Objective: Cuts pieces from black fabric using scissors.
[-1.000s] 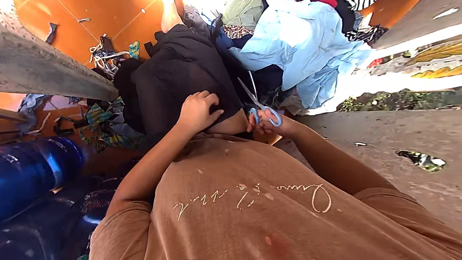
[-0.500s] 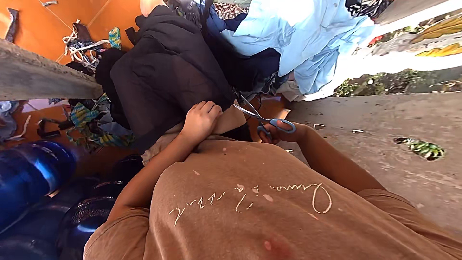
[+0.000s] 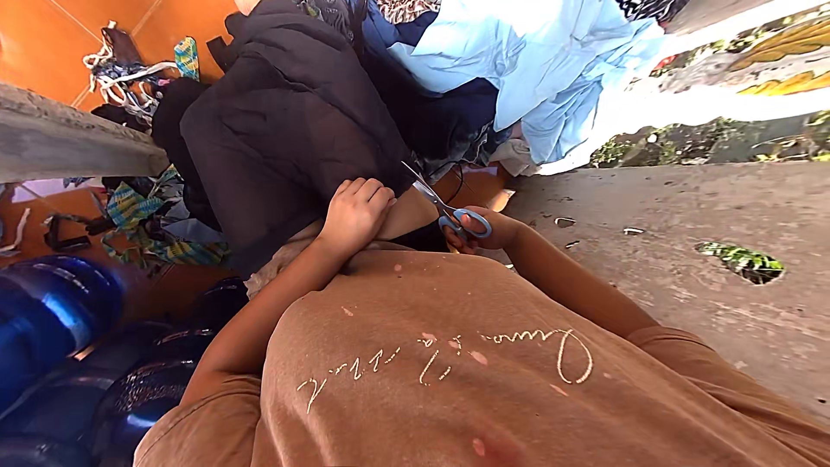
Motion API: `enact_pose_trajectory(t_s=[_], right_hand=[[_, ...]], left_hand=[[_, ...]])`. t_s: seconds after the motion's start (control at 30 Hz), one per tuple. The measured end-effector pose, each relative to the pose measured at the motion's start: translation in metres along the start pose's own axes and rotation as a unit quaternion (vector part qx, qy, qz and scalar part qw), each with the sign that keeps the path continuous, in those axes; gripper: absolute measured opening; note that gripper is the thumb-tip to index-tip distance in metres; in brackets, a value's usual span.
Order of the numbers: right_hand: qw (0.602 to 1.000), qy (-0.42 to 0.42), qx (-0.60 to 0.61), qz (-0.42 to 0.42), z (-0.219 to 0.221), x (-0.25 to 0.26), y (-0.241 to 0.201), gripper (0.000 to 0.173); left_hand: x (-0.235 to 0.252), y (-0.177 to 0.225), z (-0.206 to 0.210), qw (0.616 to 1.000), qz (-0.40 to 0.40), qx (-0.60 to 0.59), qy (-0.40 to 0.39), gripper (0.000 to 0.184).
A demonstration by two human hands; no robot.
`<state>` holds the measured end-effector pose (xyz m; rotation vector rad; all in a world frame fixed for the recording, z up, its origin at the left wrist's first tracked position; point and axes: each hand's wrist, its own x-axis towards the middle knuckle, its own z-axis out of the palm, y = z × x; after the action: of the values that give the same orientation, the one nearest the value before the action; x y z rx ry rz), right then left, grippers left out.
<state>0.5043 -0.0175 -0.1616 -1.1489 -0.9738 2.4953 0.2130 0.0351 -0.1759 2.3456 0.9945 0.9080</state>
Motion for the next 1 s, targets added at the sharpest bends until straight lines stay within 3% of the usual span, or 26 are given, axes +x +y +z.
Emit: enact_pose_trajectory(t_s=[0.2,0.3,0.47,0.63,0.73,0.87,1.0], right_hand=[[0.999,-0.004,0.045,0.028,0.000,0.001,-0.002,0.056],[0.997,-0.041,0.061,-0.010,-0.008,0.006,0.002,0.058],[0.999,-0.012,0.047,0.005,-0.005,0.011,0.000,0.056],[0.999,0.011,0.052,0.010,0.001,0.008,0.000,0.054],[0.999,0.020,0.041,0.010,0.000,0.007,0.001,0.056],[0.998,-0.031,0.050,-0.011,-0.011,0.012,0.003,0.058],[0.999,-0.030,0.035,-0.015,-0.014,0.017,-0.003,0.058]], left_hand=[[0.000,-0.001,0.001,1.000,0.004,-0.002,-0.002,0.019],[0.000,-0.001,0.001,1.000,0.005,-0.001,0.000,0.019],[0.019,0.006,-0.002,0.999,-0.035,-0.016,-0.004,0.018],[0.052,0.011,0.001,0.995,-0.050,0.020,-0.084,0.020],[0.045,0.006,0.011,0.997,-0.031,0.031,-0.061,0.018],[0.030,0.005,0.018,0.999,-0.010,0.042,0.004,0.024],[0.020,0.004,0.017,0.999,-0.010,0.046,0.010,0.025]])
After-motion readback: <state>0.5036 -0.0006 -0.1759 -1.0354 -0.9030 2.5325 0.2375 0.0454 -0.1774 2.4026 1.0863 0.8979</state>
